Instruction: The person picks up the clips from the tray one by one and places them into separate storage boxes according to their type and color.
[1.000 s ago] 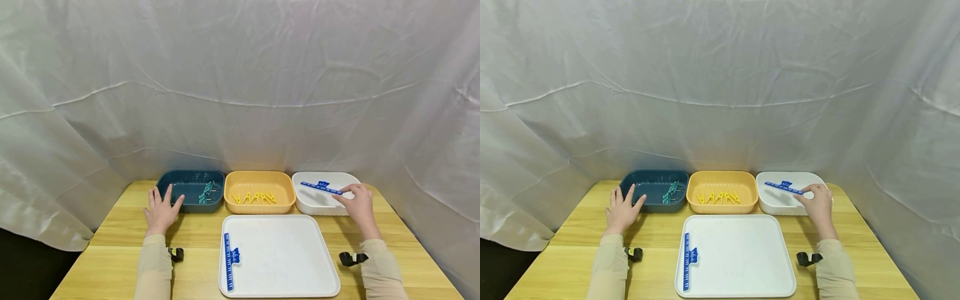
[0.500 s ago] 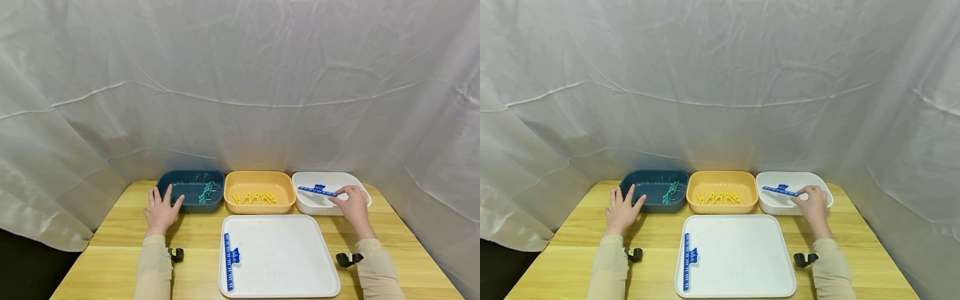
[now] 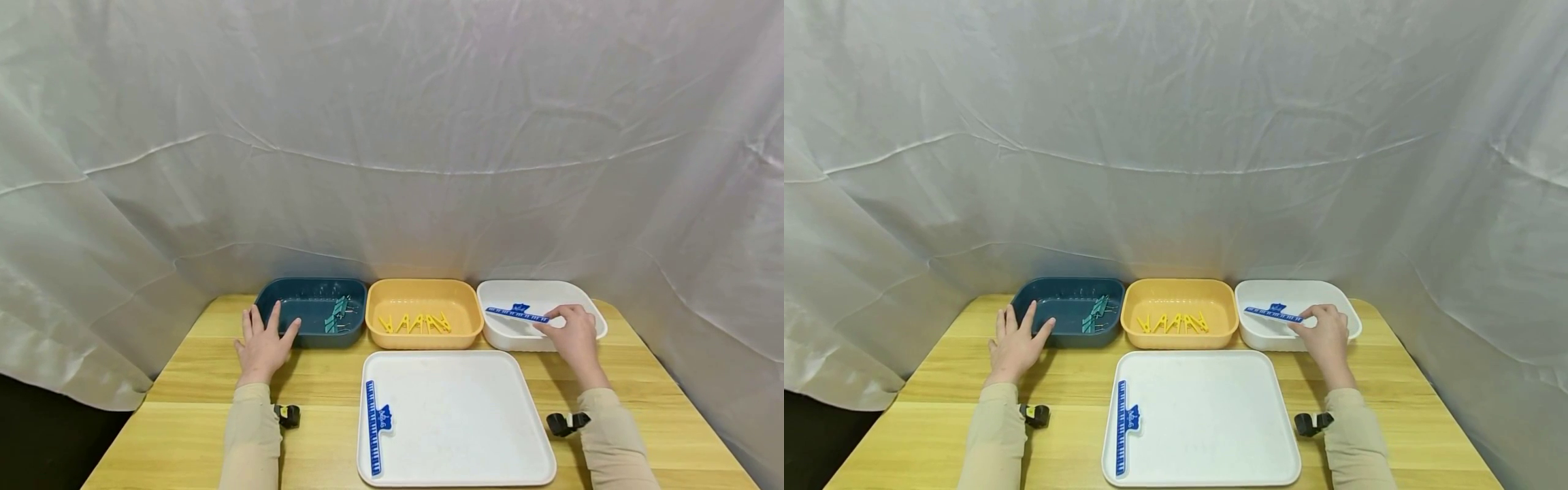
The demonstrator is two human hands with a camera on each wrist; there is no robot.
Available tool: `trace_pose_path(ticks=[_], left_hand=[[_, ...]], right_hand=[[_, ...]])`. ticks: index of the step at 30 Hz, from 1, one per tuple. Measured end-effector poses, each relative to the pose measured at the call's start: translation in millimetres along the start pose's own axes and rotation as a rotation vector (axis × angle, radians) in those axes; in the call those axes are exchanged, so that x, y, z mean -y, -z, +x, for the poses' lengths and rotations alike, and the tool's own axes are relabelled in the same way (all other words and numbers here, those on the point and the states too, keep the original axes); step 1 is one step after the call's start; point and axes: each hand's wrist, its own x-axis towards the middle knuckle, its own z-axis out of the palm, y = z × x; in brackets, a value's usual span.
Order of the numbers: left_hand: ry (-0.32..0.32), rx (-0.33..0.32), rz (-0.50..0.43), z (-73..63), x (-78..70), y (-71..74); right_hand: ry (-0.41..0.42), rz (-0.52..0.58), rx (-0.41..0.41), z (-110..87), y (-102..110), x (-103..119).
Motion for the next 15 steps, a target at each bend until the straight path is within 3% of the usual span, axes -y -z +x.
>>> trace_pose_path(ticks=[15], left_hand=[[0.003,-0.002,-0.004,-0.7,-1.8,0.7]], right_hand=[[-0.03,0.005,0.003,1.8,-4.9,-3.7]])
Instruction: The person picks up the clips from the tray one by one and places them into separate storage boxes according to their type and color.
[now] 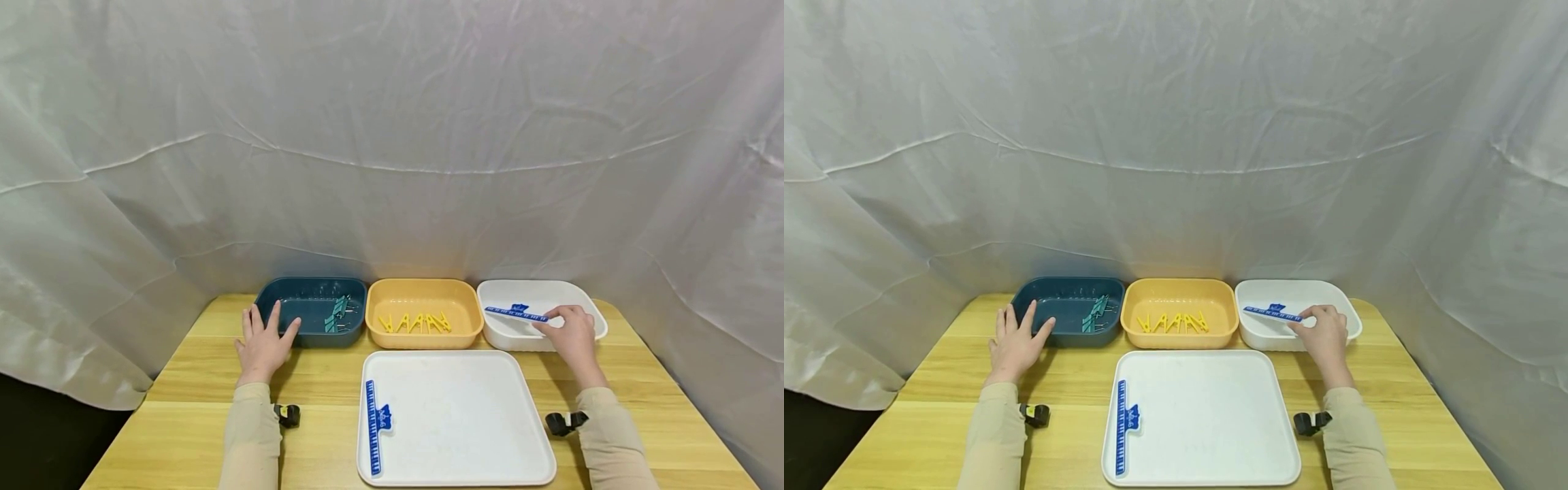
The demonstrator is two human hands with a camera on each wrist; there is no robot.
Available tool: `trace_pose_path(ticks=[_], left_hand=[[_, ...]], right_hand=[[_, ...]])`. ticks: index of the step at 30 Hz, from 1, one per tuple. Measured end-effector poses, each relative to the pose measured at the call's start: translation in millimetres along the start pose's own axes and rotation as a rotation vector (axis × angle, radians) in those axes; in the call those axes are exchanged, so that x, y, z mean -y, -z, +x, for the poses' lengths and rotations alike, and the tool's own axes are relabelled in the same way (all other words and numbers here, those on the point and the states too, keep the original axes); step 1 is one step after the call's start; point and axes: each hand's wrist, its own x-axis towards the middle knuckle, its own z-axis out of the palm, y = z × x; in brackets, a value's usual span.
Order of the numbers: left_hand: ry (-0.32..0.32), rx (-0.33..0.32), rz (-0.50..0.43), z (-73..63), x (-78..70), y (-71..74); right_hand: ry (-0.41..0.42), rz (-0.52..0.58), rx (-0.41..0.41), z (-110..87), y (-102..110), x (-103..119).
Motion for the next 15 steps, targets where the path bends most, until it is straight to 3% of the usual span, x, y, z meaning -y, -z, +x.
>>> trace_pose_path(ticks=[15], left_hand=[[-0.001,-0.014,0.003,0.8,0.4,-1.4]], right_hand=[[-0.043,-0.06,0.056,3.4,-1.9,-5.3]])
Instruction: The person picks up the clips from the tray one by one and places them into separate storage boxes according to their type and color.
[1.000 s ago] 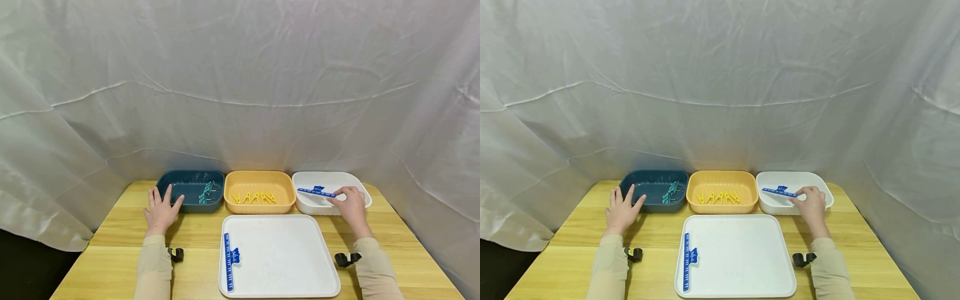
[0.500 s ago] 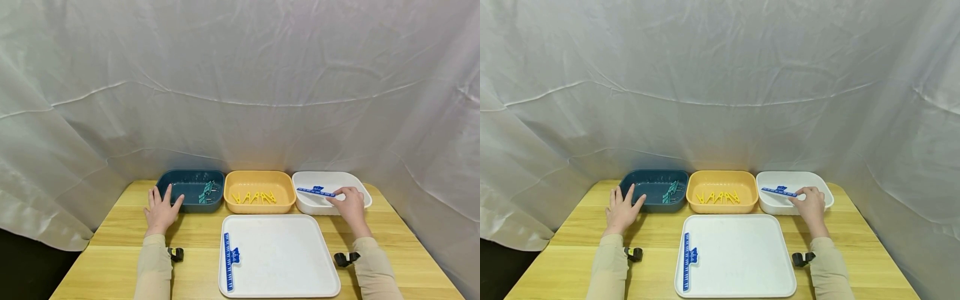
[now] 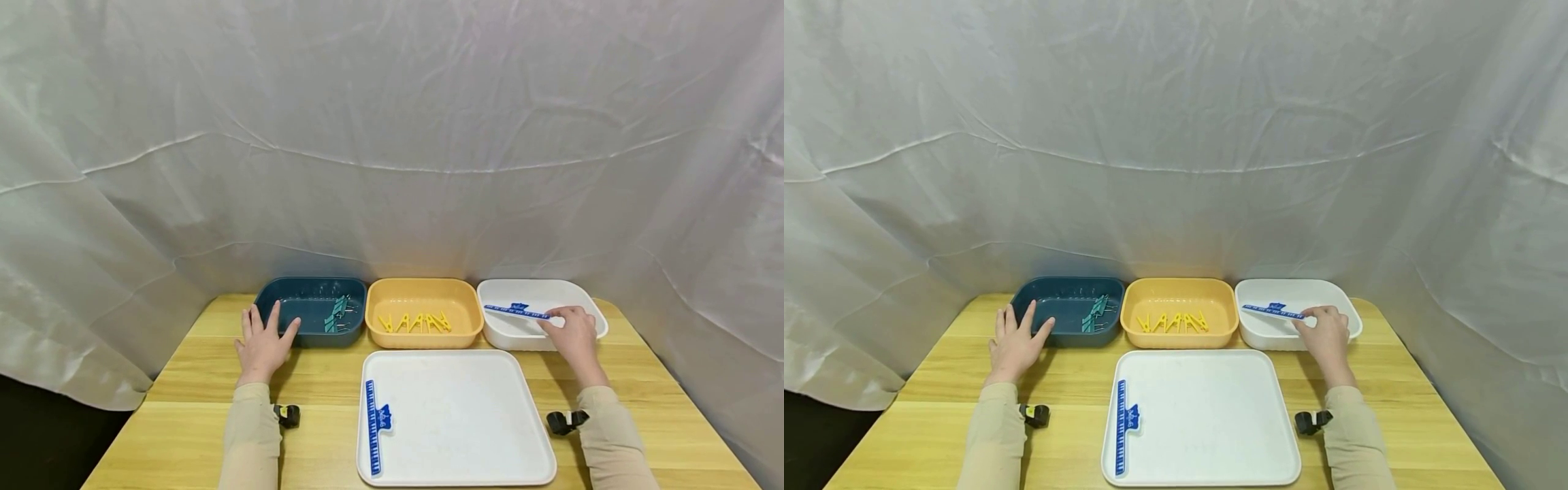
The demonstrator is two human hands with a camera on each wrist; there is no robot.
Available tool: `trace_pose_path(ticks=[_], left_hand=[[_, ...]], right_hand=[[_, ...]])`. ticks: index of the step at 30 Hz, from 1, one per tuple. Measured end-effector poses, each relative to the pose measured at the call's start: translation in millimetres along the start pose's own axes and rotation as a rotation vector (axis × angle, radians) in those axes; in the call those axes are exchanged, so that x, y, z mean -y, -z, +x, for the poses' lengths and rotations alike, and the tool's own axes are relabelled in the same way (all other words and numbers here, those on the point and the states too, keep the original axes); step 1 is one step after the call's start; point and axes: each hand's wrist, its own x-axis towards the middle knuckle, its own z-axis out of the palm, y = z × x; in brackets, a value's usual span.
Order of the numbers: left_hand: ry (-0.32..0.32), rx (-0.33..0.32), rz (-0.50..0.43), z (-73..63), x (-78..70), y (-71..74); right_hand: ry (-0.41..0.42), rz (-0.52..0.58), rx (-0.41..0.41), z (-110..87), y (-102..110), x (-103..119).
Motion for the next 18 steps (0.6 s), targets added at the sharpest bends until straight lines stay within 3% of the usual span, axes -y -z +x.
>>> trace_pose_path(ticks=[18], left_hand=[[-0.009,-0.016,0.013,2.9,3.3,-2.8]], right_hand=[[0.008,-0.084,0.16,2.4,3.6,-1.1]])
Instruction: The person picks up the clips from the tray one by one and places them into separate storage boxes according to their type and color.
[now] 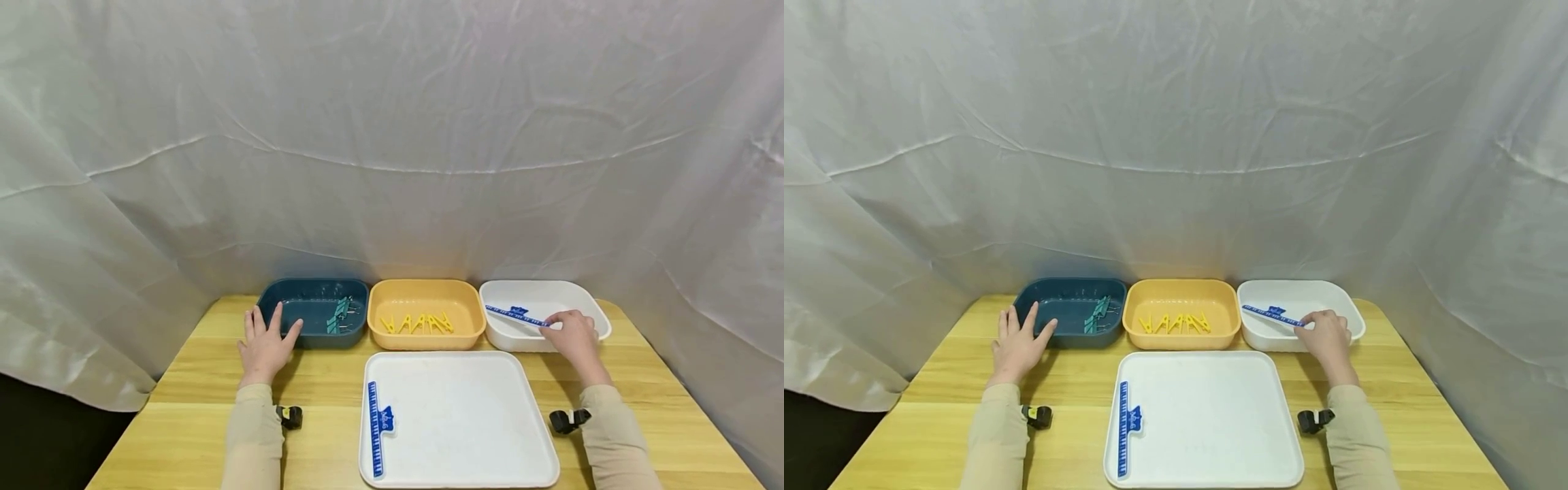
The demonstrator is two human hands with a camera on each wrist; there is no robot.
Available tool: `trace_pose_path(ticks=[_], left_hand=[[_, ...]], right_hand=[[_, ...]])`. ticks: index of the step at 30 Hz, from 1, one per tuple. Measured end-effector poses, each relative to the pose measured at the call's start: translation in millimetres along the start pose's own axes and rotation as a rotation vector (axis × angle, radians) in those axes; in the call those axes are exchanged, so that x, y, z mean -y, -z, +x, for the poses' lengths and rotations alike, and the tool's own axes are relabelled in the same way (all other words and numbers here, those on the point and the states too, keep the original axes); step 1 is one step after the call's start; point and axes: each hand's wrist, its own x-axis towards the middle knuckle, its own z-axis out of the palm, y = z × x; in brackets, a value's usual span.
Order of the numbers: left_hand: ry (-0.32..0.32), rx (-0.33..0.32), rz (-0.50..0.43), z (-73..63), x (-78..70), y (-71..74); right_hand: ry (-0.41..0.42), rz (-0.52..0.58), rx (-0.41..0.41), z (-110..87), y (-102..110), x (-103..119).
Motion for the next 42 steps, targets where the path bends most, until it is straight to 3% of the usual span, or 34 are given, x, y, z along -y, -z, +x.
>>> trace_pose_path(ticks=[21,33,42], left_hand=[[0.007,-0.002,-0.016,-1.3,1.9,-3.1],[0.007,0.0,-0.015,0.5,0.4,-2.1],[0.009,-0.004,-0.025,0.2,1.3,-2.6]], right_hand=[[-0.048,-0.057,0.32,18.7,20,5],[-0.076,-0.112,0.371,25.7,18,5],[-0.066,-0.105,0.337,23.6,15,4]])
